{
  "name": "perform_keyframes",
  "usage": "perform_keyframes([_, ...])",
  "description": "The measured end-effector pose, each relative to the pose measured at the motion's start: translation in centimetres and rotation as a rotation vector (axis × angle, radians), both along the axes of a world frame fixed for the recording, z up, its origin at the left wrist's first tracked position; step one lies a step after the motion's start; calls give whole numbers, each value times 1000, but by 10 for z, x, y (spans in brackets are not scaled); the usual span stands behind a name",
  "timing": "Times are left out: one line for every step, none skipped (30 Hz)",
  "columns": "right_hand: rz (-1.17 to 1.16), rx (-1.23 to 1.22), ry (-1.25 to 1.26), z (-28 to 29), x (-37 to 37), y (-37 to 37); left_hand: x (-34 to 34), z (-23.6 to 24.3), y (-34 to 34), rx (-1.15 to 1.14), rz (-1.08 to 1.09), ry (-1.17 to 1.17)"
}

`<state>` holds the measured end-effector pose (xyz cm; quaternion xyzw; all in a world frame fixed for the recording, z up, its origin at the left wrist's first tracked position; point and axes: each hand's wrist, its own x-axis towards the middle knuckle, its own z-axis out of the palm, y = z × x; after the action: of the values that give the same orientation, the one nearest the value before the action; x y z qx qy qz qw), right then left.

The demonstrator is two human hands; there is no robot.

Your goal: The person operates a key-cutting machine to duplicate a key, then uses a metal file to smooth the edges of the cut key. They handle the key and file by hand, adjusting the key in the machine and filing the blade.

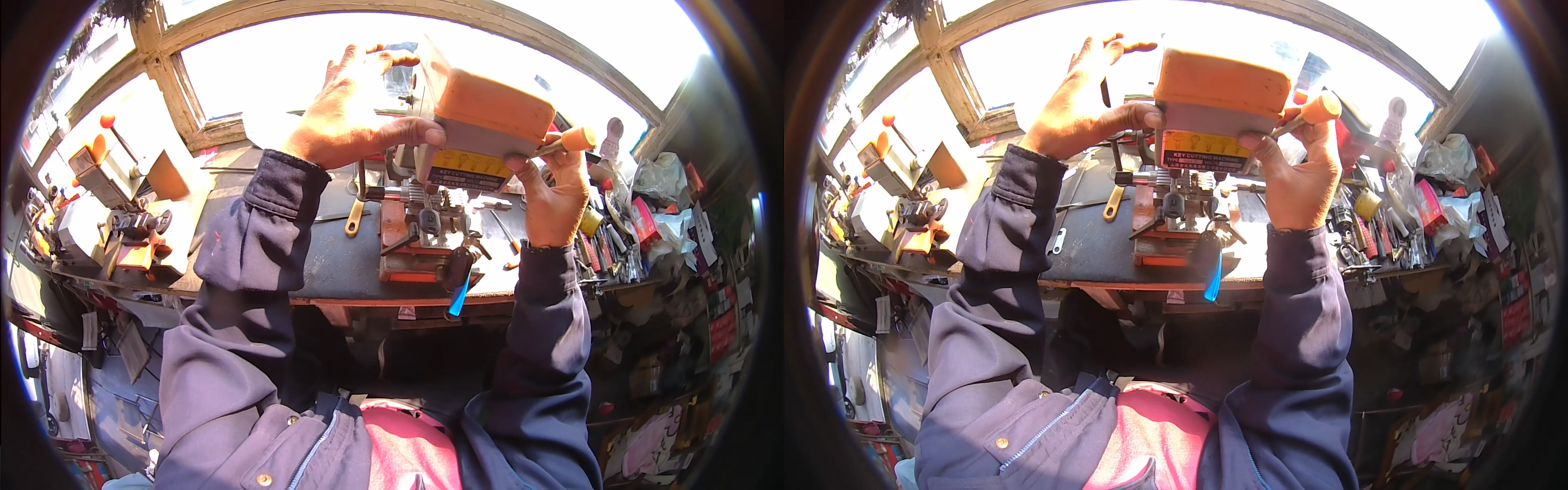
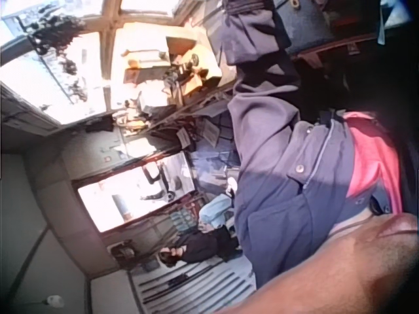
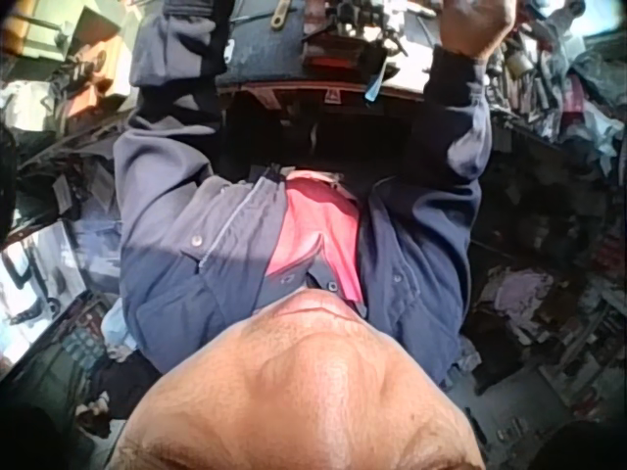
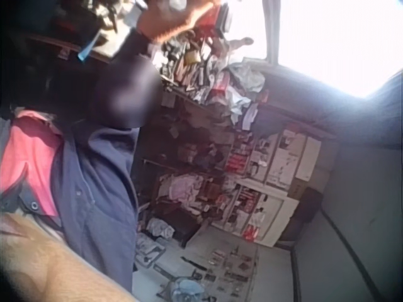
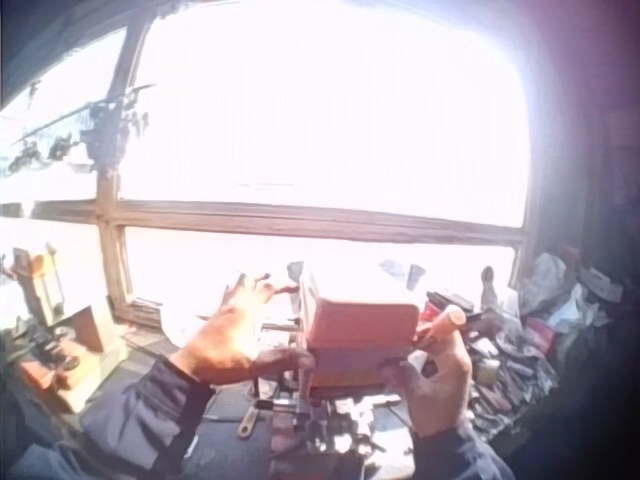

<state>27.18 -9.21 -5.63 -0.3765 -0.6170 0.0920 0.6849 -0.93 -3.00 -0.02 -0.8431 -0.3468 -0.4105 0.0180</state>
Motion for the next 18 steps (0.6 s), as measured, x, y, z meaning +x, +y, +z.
perform_keyframes([-8,7,-6,0,0,0,1,0,-2,-13,10,-7])
perform_keyframes([-13,10,-8,0,0,0,1,1,-3,-27,19,-14])
perform_keyframes([-18,11,-10,0,-1,0,2,1,-4,-41,28,-21])
perform_keyframes([-8,11,-3,0,-1,0,2,2,-5,-37,29,-19])
perform_keyframes([1,11,5,0,-1,0,2,2,-5,-33,30,-17])
perform_keyframes([11,10,13,0,-1,0,2,3,-6,-29,30,-14])
perform_keyframes([10,16,10,0,-1,0,1,3,-6,-23,31,-10])
perform_keyframes([10,20,8,0,-2,0,1,3,-5,-17,31,-6])
perform_keyframes([8,24,6,0,-2,0,1,3,-5,-12,30,-1])
perform_keyframes([13,21,13,0,-2,0,1,2,-5,-11,31,-11])
perform_keyframes([17,19,19,-1,-2,0,1,1,-4,-9,31,-20])
perform_keyframes([21,16,26,-1,-1,0,1,0,-4,-8,31,-30])
perform_keyframes([13,18,15,-1,-1,0,1,-1,-2,29,22,-45])
perform_keyframes([6,19,4,-1,-1,0,2,-2,0,66,13,-59])
perform_keyframes([-2,20,-7,-1,0,0,3,-3,1,111,-2,-79])
perform_keyframes([2,19,-7,-1,0,0,3,-4,2,108,17,-70])
perform_keyframes([7,18,-7,0,0,1,3,-6,3,113,31,-67])
perform_keyframes([12,18,-7,0,0,1,3,-7,4,130,35,-72])
